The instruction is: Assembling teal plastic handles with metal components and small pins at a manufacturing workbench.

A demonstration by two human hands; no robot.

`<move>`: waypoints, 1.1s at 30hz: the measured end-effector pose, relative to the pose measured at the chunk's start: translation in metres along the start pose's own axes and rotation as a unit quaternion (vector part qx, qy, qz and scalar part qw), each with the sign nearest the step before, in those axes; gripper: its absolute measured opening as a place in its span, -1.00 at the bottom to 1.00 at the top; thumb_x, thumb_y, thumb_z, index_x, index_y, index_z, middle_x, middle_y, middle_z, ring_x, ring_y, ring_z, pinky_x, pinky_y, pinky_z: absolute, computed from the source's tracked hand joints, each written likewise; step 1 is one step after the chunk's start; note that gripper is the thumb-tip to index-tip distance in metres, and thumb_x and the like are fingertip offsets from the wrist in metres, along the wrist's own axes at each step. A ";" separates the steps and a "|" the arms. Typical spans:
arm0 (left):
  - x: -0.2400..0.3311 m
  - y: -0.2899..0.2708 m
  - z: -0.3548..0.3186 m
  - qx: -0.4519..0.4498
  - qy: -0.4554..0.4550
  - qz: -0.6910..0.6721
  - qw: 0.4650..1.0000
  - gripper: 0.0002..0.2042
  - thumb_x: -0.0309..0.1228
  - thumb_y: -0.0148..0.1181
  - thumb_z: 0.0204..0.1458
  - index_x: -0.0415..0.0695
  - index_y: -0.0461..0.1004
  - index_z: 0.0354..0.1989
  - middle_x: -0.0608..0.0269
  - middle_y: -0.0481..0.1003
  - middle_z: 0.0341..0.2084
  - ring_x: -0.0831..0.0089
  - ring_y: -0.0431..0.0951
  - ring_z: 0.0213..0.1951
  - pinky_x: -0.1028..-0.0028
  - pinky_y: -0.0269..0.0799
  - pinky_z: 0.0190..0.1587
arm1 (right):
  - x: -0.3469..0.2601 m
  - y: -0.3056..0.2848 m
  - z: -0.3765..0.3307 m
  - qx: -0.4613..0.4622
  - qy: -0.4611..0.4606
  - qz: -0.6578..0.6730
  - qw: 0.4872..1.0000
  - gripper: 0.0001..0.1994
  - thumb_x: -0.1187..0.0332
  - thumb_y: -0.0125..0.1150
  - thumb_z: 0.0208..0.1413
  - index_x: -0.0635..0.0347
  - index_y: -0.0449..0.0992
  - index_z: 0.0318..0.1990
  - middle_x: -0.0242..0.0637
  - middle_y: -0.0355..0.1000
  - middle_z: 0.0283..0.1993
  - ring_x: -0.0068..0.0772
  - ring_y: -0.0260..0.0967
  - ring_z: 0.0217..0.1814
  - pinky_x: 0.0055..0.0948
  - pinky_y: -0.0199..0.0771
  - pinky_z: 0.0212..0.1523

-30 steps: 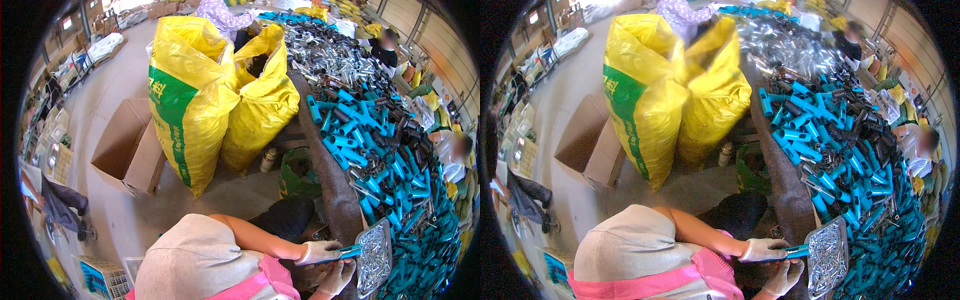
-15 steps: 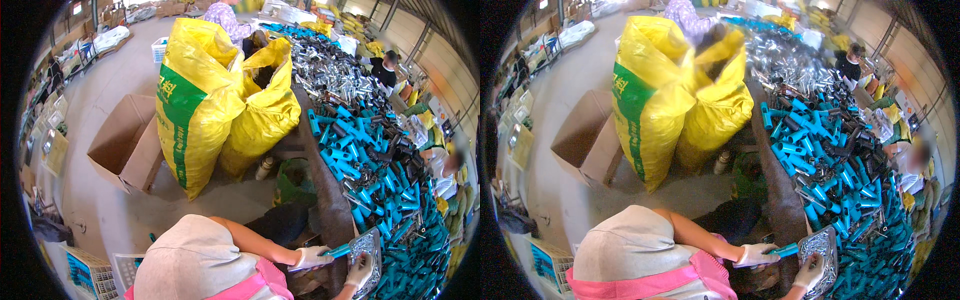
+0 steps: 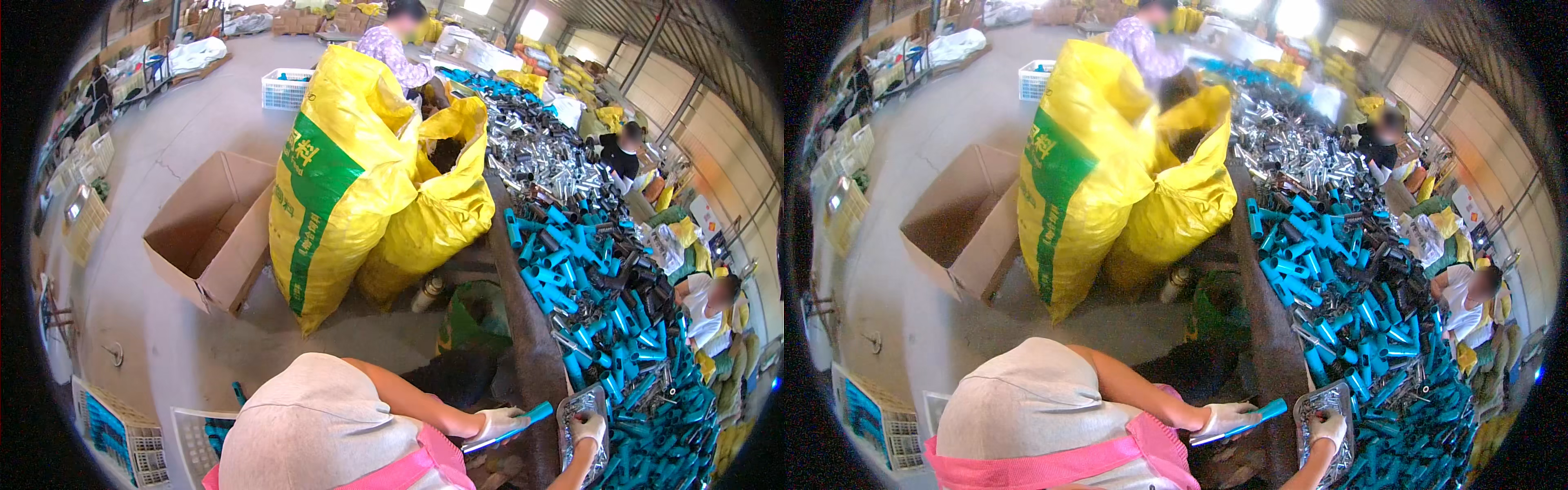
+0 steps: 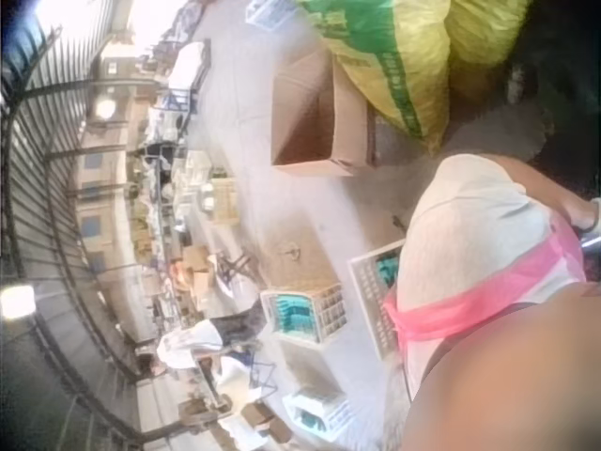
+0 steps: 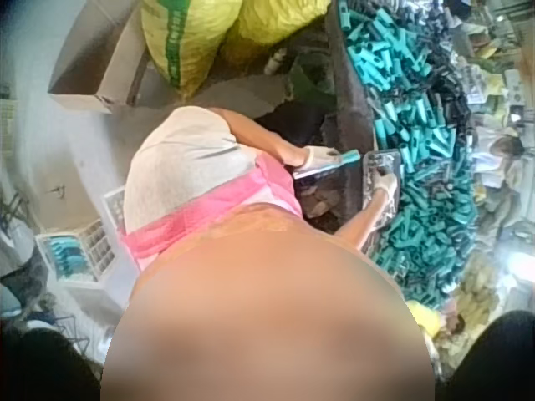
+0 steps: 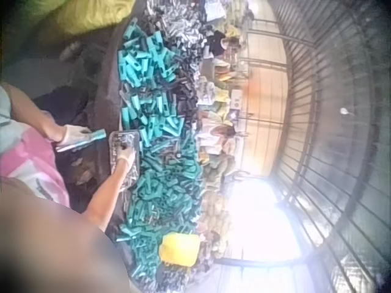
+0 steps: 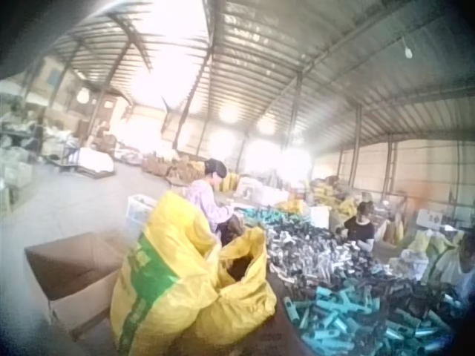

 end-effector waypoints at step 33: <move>0.034 0.046 -0.011 -0.277 -0.203 -0.448 0.825 -0.58 -0.11 -0.20 0.20 -0.15 0.18 0.08 0.32 0.32 -0.55 0.59 0.25 -0.68 0.63 0.15 -0.69 | -0.054 0.042 -0.145 -0.080 0.103 0.799 0.587 -0.93 0.53 0.25 -0.05 0.21 0.47 -0.39 -0.37 0.45 -0.39 -0.60 0.31 -0.47 -0.63 0.32 -0.46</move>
Point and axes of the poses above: each hand's wrist, its own z-axis towards the middle knuckle, its own y-axis out of the palm, x = y × z, the point moved 7 cm from there along z, towards the middle knuckle
